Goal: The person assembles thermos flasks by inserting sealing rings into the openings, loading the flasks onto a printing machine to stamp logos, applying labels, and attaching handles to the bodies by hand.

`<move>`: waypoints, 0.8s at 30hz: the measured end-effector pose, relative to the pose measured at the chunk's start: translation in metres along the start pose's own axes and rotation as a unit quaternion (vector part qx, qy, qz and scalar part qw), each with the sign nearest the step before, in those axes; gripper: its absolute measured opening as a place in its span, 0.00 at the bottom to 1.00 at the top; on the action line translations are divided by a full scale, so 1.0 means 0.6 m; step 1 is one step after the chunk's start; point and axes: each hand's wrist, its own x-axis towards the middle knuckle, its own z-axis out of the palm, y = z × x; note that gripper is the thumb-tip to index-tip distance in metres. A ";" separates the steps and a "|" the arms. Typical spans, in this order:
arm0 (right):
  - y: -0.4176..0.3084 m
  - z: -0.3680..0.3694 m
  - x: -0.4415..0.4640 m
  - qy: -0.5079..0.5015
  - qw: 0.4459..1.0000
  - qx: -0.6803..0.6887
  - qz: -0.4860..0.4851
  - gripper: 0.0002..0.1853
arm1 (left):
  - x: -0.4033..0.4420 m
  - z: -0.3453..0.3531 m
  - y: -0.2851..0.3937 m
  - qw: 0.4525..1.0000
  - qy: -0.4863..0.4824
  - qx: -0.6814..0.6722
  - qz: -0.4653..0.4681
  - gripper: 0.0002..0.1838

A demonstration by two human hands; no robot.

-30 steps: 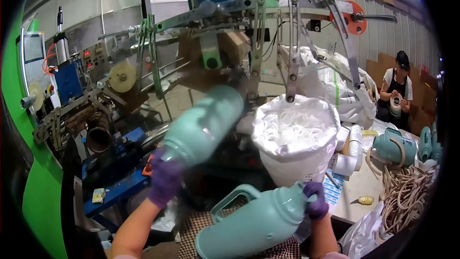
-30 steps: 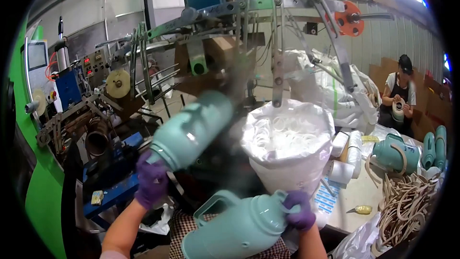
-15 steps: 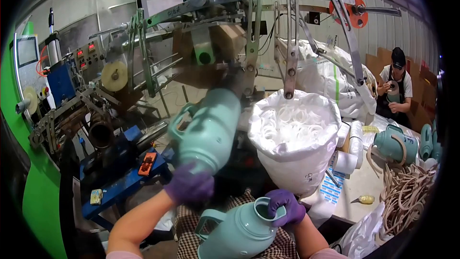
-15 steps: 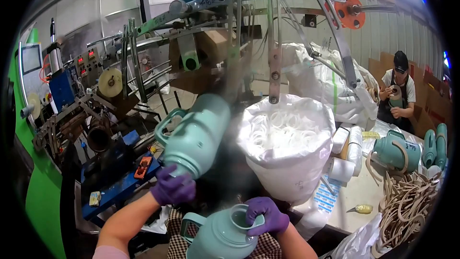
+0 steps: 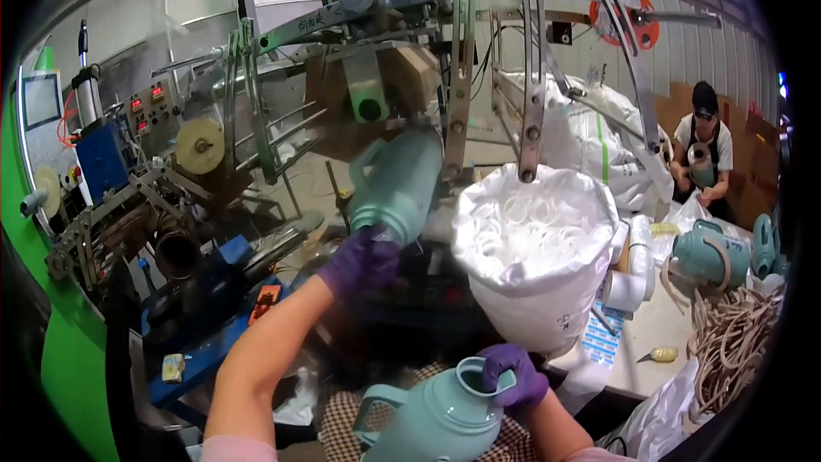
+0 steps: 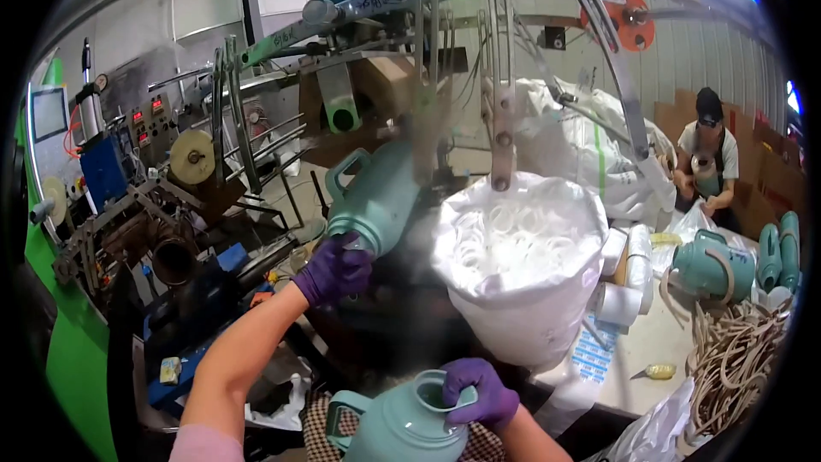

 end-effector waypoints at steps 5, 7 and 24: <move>0.034 -0.020 0.014 -0.045 0.997 -0.052 -0.028 0.18 | 0.048 0.094 -0.058 0.999 0.000 0.044 -0.007 0.06; 0.040 -0.022 0.016 -0.048 0.993 -0.089 -0.060 0.19 | 0.069 0.102 -0.073 0.998 0.020 0.063 0.024 0.07; -0.067 -0.041 0.053 0.059 0.937 -0.319 0.130 0.31 | 0.129 -0.167 0.251 0.711 -0.035 -0.624 -0.322 0.25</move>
